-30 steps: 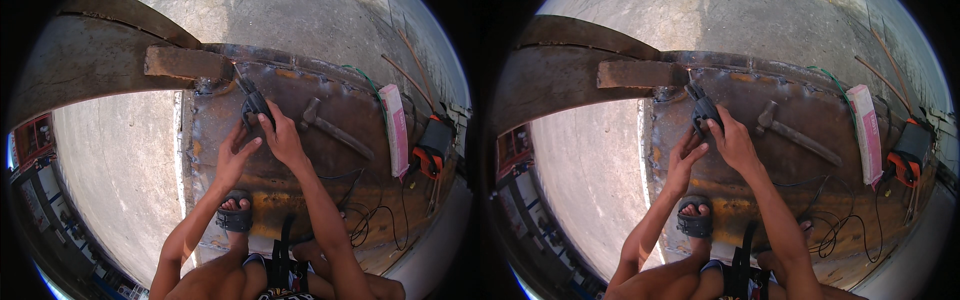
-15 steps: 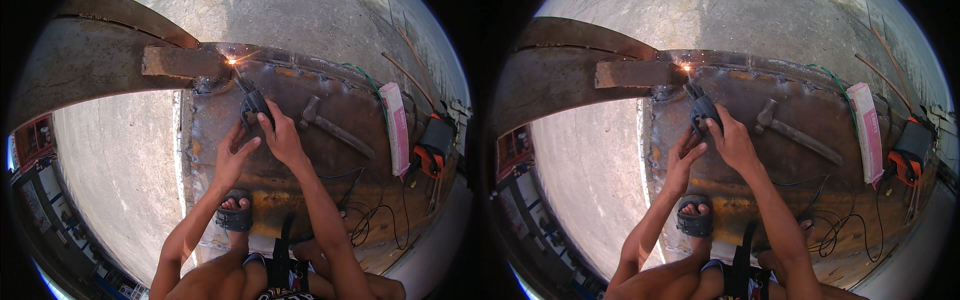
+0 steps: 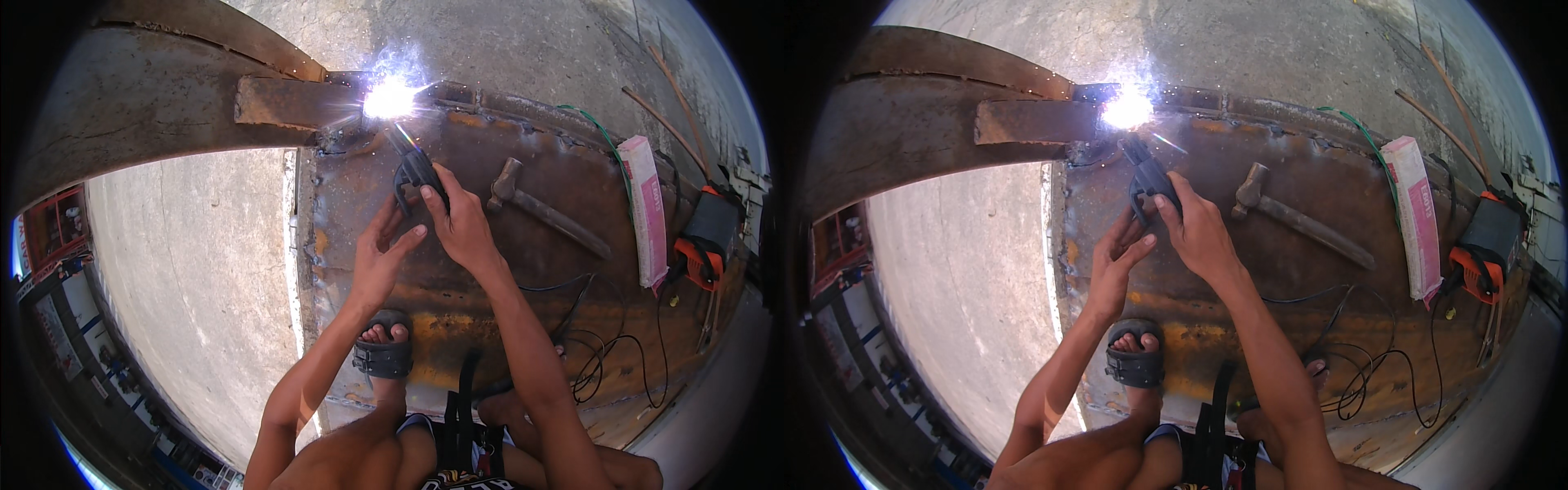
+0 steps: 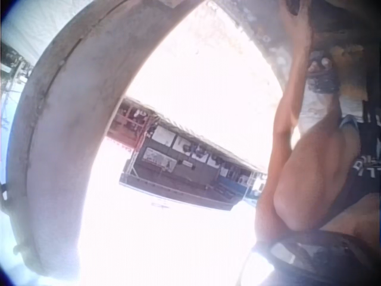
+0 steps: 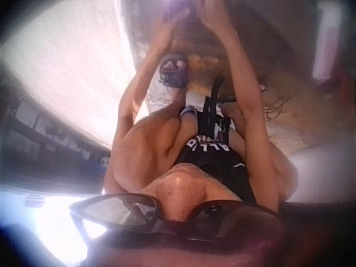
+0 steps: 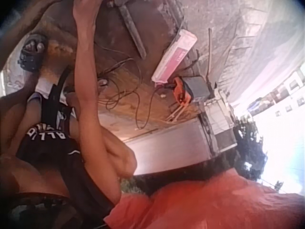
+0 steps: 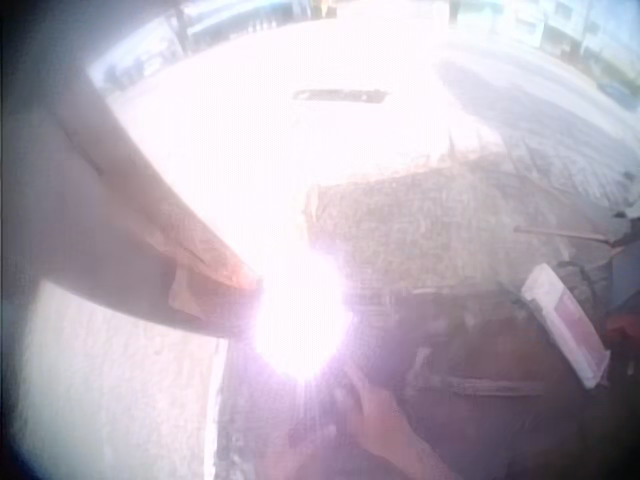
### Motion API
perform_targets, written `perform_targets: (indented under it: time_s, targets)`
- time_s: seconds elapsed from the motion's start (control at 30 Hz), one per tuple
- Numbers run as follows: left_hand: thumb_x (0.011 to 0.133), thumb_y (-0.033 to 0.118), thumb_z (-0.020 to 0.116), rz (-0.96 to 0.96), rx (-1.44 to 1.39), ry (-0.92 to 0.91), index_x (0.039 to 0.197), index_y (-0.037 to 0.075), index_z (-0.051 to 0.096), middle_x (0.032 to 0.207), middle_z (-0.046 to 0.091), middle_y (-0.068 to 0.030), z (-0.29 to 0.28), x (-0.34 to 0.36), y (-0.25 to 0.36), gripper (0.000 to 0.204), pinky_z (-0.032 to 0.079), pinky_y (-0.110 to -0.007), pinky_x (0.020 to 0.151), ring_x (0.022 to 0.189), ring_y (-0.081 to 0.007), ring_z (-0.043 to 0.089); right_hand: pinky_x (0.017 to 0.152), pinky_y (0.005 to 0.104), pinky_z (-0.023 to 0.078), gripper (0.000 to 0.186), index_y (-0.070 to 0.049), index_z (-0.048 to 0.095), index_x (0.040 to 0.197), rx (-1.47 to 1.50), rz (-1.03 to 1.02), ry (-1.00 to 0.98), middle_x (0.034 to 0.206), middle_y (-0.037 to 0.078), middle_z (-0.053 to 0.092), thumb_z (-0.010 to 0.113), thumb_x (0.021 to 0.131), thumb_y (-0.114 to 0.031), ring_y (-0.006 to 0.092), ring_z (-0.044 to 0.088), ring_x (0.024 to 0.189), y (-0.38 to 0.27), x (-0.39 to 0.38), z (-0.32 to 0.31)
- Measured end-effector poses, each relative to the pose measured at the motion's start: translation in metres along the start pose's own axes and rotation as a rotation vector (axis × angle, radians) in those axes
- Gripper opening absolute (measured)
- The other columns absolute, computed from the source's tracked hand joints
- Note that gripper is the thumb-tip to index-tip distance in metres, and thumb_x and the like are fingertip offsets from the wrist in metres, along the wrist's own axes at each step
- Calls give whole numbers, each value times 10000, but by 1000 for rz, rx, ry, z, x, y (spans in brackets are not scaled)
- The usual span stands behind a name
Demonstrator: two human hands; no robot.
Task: The person welds a curved metal piece to a flat metal surface using a handheld welding torch. They periodically use a hammer to tap the weld area and adjust the metal piece. The person also handles a welding rod and a clamp during the process.
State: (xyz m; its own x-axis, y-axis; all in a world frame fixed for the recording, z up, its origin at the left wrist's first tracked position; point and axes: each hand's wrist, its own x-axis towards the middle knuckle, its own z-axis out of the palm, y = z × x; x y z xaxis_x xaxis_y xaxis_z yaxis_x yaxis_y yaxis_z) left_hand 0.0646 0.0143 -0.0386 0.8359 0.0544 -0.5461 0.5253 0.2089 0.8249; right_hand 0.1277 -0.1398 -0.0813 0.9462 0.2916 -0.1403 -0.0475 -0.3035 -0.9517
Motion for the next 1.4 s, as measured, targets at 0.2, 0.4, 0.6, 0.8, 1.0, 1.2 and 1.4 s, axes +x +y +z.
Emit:
perform_targets:
  time_s: [0.2, 0.4, 0.6, 0.8, 1.0, 1.2, 1.4]
  targets:
    - [976, 88, 742, -17, -18, 6, 1624, -65, 346, 1571, 524, -193, 2, -1, 3, 775, 430, -387, 1186, 1504, -275, 438, 836, 528, 556, 426, 50, 558, 1387, -23, 1, 13, 1072, 349, 704, 590, 1095, -259, 535, 679, 1062, -1, -1, 0]
    - [974, 100, 749, -16, 1, 11, 1624, -73, 336, 1591, 500, -206, 0, -1, -1, 789, 418, -398, 1196, 1515, -293, 423, 841, 535, 552, 440, 64, 554, 1386, -37, -15, 21, 1068, 354, 702, 589, 1095, -265, 539, 679, 1053, 1, -1, 2]
    - [976, 128, 756, -28, 14, 27, 1624, -86, 321, 1599, 486, -215, -3, 0, -7, 810, 407, -404, 1203, 1527, -328, 406, 827, 544, 543, 439, 65, 556, 1381, -20, 20, -1, 1052, 357, 700, 590, 1093, -264, 542, 679, 1035, -1, -1, 1]
    - [980, 135, 748, -14, -15, 0, 1624, -80, 329, 1593, 494, -209, -1, -1, -1, 798, 432, -400, 1180, 1520, -311, 412, 820, 542, 545, 437, 70, 556, 1378, -25, 16, 7, 1040, 359, 700, 591, 1092, -258, 542, 682, 1022, -1, -1, 2]
    - [981, 142, 746, 0, 18, -1, 1618, -78, 344, 1577, 519, -197, -3, 1, -4, 785, 437, -396, 1175, 1511, -301, 428, 811, 543, 543, 433, 68, 556, 1378, -14, 20, 0, 1033, 354, 703, 588, 1095, -258, 540, 687, 1014, -2, 0, 1]
    - [983, 153, 742, 4, 36, -9, 1621, -65, 354, 1574, 525, -197, -3, 1, -4, 777, 435, -394, 1175, 1501, -292, 445, 799, 544, 541, 422, 57, 555, 1377, -21, 1, 11, 1019, 339, 708, 583, 1099, -259, 538, 689, 1004, -1, 0, 2]
    - [984, 149, 741, -15, 15, 5, 1624, -53, 358, 1574, 523, -194, -2, 0, -2, 773, 438, -391, 1174, 1503, -284, 443, 804, 543, 541, 428, 61, 552, 1380, 10, 48, -23, 1023, 342, 708, 585, 1098, -260, 537, 689, 1008, -4, 0, 1]
